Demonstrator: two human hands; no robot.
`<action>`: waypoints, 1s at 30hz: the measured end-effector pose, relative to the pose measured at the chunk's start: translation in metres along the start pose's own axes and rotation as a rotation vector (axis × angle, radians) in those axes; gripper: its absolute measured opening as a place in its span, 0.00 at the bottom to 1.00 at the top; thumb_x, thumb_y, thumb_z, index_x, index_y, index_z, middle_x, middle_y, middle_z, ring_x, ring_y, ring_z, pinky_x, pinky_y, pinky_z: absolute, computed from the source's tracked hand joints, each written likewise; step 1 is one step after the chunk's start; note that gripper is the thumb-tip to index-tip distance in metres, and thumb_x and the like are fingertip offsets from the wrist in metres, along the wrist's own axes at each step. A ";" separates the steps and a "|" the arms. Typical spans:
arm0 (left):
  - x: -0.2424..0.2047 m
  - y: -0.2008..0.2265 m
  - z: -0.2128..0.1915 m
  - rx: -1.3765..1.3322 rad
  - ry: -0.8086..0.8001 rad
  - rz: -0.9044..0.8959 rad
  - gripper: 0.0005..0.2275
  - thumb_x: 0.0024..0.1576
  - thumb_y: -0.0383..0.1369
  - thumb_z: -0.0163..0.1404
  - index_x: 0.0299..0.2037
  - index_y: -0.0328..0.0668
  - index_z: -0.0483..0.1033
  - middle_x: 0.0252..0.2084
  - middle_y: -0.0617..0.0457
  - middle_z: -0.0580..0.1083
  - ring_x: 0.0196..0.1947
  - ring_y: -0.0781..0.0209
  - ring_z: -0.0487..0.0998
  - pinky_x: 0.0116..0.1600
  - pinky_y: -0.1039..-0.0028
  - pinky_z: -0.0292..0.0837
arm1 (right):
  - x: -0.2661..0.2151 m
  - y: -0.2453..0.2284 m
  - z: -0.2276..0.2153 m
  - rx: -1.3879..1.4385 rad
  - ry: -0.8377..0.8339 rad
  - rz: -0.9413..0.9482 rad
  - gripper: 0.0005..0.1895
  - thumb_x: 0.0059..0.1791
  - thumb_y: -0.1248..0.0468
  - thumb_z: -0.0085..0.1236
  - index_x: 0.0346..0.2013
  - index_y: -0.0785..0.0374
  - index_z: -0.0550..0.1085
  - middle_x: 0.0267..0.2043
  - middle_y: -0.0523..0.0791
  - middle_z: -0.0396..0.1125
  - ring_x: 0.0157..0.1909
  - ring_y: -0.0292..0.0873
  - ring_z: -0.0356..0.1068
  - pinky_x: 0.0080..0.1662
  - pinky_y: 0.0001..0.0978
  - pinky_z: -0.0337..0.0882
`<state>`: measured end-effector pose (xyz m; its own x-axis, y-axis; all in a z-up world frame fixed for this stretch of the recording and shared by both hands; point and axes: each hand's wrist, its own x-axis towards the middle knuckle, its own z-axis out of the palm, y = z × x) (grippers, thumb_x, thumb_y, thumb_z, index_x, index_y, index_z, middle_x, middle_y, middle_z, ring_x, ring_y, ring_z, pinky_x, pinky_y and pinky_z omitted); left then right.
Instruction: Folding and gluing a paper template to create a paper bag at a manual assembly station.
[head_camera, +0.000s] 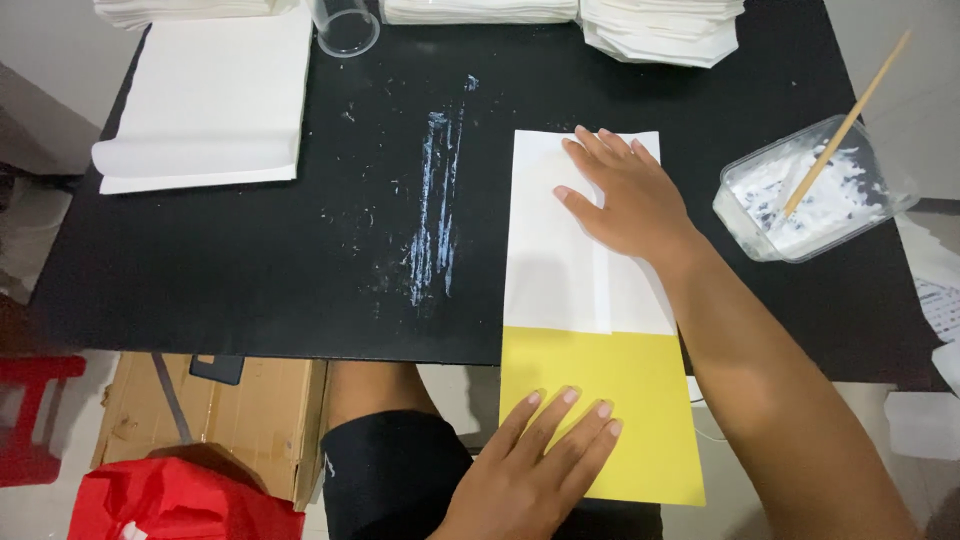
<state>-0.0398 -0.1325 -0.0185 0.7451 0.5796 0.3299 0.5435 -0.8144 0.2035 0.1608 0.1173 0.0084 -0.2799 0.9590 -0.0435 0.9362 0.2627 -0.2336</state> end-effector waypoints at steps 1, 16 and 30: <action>-0.001 -0.001 0.000 -0.011 -0.024 0.002 0.24 0.65 0.34 0.53 0.70 0.39 0.62 0.71 0.42 0.65 0.71 0.39 0.64 0.71 0.51 0.58 | -0.001 -0.001 -0.002 0.007 -0.017 0.003 0.35 0.56 0.41 0.33 0.75 0.49 0.52 0.80 0.42 0.42 0.80 0.47 0.39 0.73 0.50 0.39; -0.012 0.019 -0.006 -0.093 0.024 -0.004 0.18 0.69 0.36 0.51 0.65 0.36 0.68 0.68 0.41 0.70 0.68 0.40 0.69 0.70 0.54 0.61 | 0.005 0.004 -0.002 -0.003 -0.048 0.004 0.30 0.57 0.47 0.29 0.75 0.46 0.52 0.80 0.40 0.42 0.81 0.49 0.36 0.73 0.58 0.37; -0.012 -0.001 0.018 0.029 0.011 0.025 0.20 0.69 0.34 0.47 0.70 0.41 0.64 0.72 0.47 0.65 0.71 0.46 0.65 0.72 0.58 0.60 | 0.007 0.011 0.004 -0.030 0.024 -0.052 0.32 0.58 0.46 0.32 0.75 0.53 0.52 0.80 0.46 0.43 0.80 0.54 0.38 0.72 0.61 0.35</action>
<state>-0.0422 -0.1387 -0.0396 0.7546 0.5585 0.3444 0.5355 -0.8275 0.1687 0.1683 0.1261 0.0021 -0.3236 0.9462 -0.0089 0.9265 0.3149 -0.2059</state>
